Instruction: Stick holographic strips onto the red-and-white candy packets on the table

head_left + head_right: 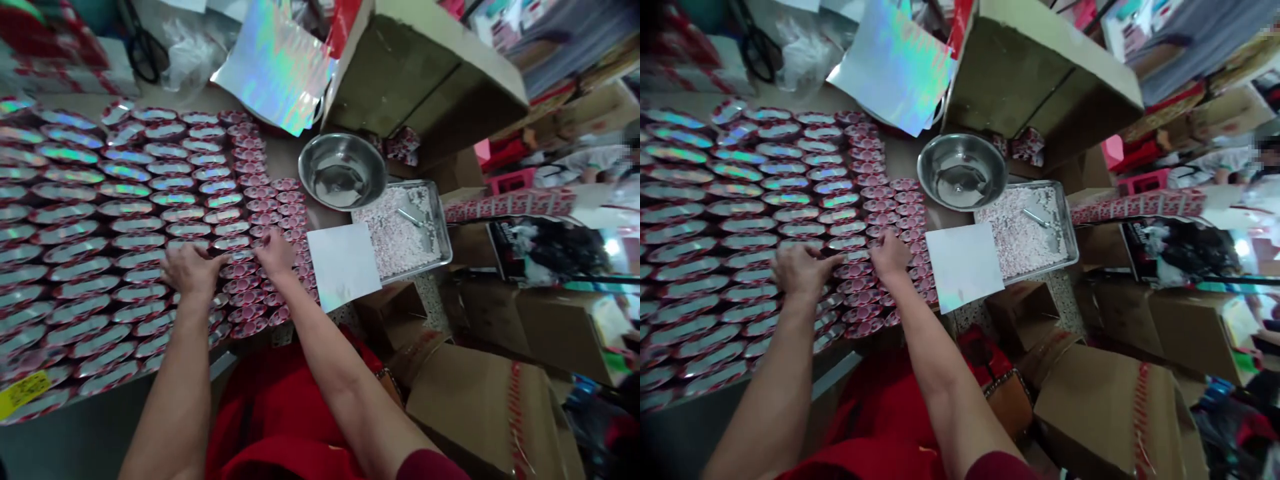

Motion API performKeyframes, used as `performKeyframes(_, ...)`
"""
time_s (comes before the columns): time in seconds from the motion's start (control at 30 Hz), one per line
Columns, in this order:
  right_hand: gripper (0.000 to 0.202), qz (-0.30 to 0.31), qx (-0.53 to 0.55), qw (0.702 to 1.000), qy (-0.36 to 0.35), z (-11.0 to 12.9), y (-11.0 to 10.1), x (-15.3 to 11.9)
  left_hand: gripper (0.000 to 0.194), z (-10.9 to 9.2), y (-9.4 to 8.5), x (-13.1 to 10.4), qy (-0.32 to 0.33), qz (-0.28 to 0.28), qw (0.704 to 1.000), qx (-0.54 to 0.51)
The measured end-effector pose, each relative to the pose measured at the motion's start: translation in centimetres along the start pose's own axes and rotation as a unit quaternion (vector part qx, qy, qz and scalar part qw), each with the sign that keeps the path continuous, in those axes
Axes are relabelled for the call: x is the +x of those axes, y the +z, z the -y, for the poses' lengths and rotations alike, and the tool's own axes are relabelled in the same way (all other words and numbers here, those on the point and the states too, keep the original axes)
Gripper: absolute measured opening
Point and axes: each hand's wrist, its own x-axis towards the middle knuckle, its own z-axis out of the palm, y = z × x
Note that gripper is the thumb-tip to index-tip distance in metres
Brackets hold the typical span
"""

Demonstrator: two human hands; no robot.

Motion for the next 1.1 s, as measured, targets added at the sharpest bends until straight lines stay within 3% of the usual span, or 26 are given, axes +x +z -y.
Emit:
performKeyframes(0.07, 0.012, -0.017, 0.026, 0.998, -0.045, -2.3, -1.8, -1.0, 0.041, -0.3, 0.0, -0.5, 0.036, -0.007, 0.999, -0.004)
performKeyframes(0.13, 0.014, -0.067, 0.039, 0.994, -0.081, -6.4, -5.1, -2.2, 0.034, -1.2, 0.4, -2.9, 0.09, -0.019, 0.995, -0.043)
performKeyframes(0.23, 0.032, -0.217, 0.009, 0.976, 0.003, -14.7, -11.4, -2.8, 0.026, -4.6, 2.4, -9.2, 0.178, 0.018, 0.978, -0.107)
performKeyframes(0.3, 0.043, -0.271, -0.029, 0.958, 0.093, -20.2, -15.1, -1.8, 0.028, -8.1, 4.5, -13.3, 0.21, 0.034, 0.973, -0.094)
performKeyframes(0.37, 0.048, -0.234, -0.049, 0.961, 0.135, -24.4, -17.6, -0.1, 0.04, -11.8, 6.9, -16.1, 0.184, 0.013, 0.981, -0.05)
performKeyframes(0.43, 0.048, -0.187, -0.038, 0.973, 0.128, -27.0, -18.7, 1.7, 0.048, -14.6, 9.0, -17.5, 0.151, -0.011, 0.988, -0.02)
performKeyframes(0.5, 0.041, -0.168, 0.012, 0.979, 0.111, -28.3, -18.9, 3.0, 0.045, -16.2, 10.5, -17.6, 0.138, -0.027, 0.99, -0.028)
performKeyframes(0.6, 0.03, -0.159, 0.137, 0.972, 0.102, -29.2, -19.2, 3.6, 0.029, -16.6, 11.2, -17.3, 0.126, -0.01, 0.985, -0.113)
performKeyframes(0.7, 0.042, -0.161, 0.271, 0.945, 0.084, -30.1, -20.1, 2.9, 0.025, -16.4, 10.2, -17.5, 0.087, 0.031, 0.968, -0.231)
performKeyframes(0.77, 0.054, -0.166, 0.324, 0.929, 0.071, -30.7, -20.9, 2.3, 0.035, -16.6, 9.1, -18.0, 0.065, 0.02, 0.966, -0.248)
performKeyframes(0.83, 0.049, -0.15, 0.34, 0.927, 0.054, -30.9, -21.6, 1.8, 0.045, -16.9, 8.2, -18.6, 0.047, -0.001, 0.976, -0.211)
performKeyframes(0.9, 0.037, -0.111, 0.345, 0.932, 0.032, -30.8, -22.3, 1.3, 0.049, -17.2, 7.9, -19.3, 0.016, 0.012, 0.98, -0.198)
performKeyframes(0.97, 0.033, -0.051, 0.375, 0.925, 0.025, -30.7, -23.0, 1.0, 0.052, -17.0, 7.9, -20.2, -0.025, 0.057, 0.962, -0.265)
performKeyframes(1.1, 0.045, 0.096, 0.478, 0.872, 0.049, -31.0, -25.2, 0.1, 0.05, -15.6, 6.9, -22.2, -0.042, 0.186, 0.883, -0.428)
